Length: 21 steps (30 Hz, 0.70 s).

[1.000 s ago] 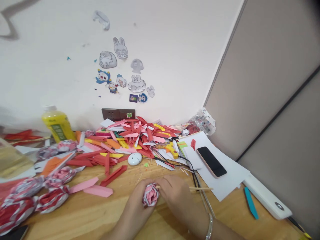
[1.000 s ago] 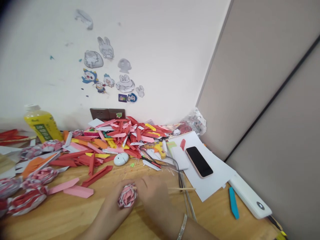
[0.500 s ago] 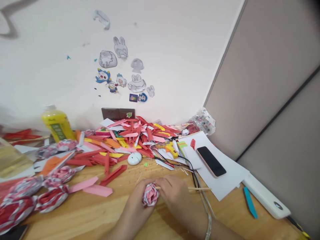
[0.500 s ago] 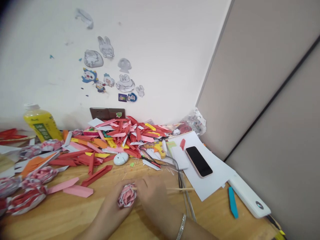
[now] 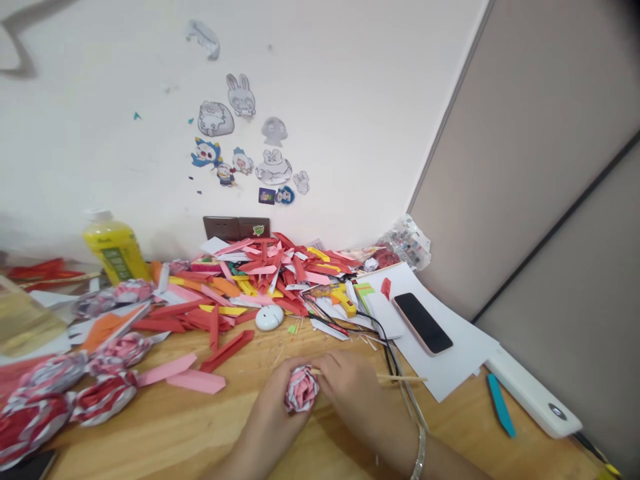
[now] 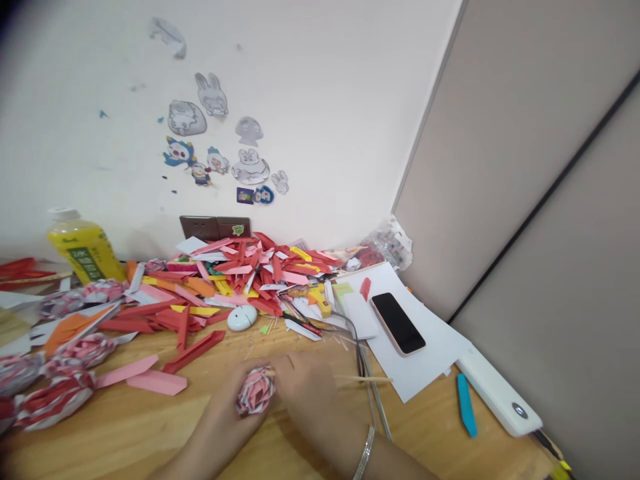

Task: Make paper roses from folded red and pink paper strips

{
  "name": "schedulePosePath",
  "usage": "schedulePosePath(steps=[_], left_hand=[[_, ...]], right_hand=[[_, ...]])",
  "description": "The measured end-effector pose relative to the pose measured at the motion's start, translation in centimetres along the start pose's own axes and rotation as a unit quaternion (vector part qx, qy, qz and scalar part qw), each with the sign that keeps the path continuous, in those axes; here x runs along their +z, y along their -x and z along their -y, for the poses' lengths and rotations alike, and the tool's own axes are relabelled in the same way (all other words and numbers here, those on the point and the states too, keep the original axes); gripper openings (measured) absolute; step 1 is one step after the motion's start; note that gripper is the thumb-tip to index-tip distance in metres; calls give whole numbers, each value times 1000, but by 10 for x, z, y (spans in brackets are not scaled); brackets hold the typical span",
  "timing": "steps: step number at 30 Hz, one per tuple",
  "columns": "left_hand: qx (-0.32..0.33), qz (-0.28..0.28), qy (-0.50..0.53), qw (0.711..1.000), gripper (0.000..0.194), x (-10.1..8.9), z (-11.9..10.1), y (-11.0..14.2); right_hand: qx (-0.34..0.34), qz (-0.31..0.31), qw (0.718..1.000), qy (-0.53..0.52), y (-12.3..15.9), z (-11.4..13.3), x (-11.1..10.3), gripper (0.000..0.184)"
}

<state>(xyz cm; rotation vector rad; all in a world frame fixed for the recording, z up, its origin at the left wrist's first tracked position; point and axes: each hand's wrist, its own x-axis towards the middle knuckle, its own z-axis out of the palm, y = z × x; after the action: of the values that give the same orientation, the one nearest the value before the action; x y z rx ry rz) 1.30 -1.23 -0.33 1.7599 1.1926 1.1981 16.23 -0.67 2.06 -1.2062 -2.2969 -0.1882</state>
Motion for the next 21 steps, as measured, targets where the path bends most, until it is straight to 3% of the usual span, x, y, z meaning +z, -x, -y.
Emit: schedulePosePath(steps=[5,10,16,21], left_hand=[[10,-4,-3,1000,29,1,3,-1],[-1,1,-3,1000,31,1,5,-1],[-34,-10,22,999,28,1,2,-2],[-56,-36,48,997,29,1,-2,-3]], right_hand=[[77,19,996,-31,-4,1,-3,4],[158,50,974,-152,-9,-3,-6,9],[161,92,936,-299,-13,-11,-10,22],[160,124,911,-359,-13,-8,-11,25]])
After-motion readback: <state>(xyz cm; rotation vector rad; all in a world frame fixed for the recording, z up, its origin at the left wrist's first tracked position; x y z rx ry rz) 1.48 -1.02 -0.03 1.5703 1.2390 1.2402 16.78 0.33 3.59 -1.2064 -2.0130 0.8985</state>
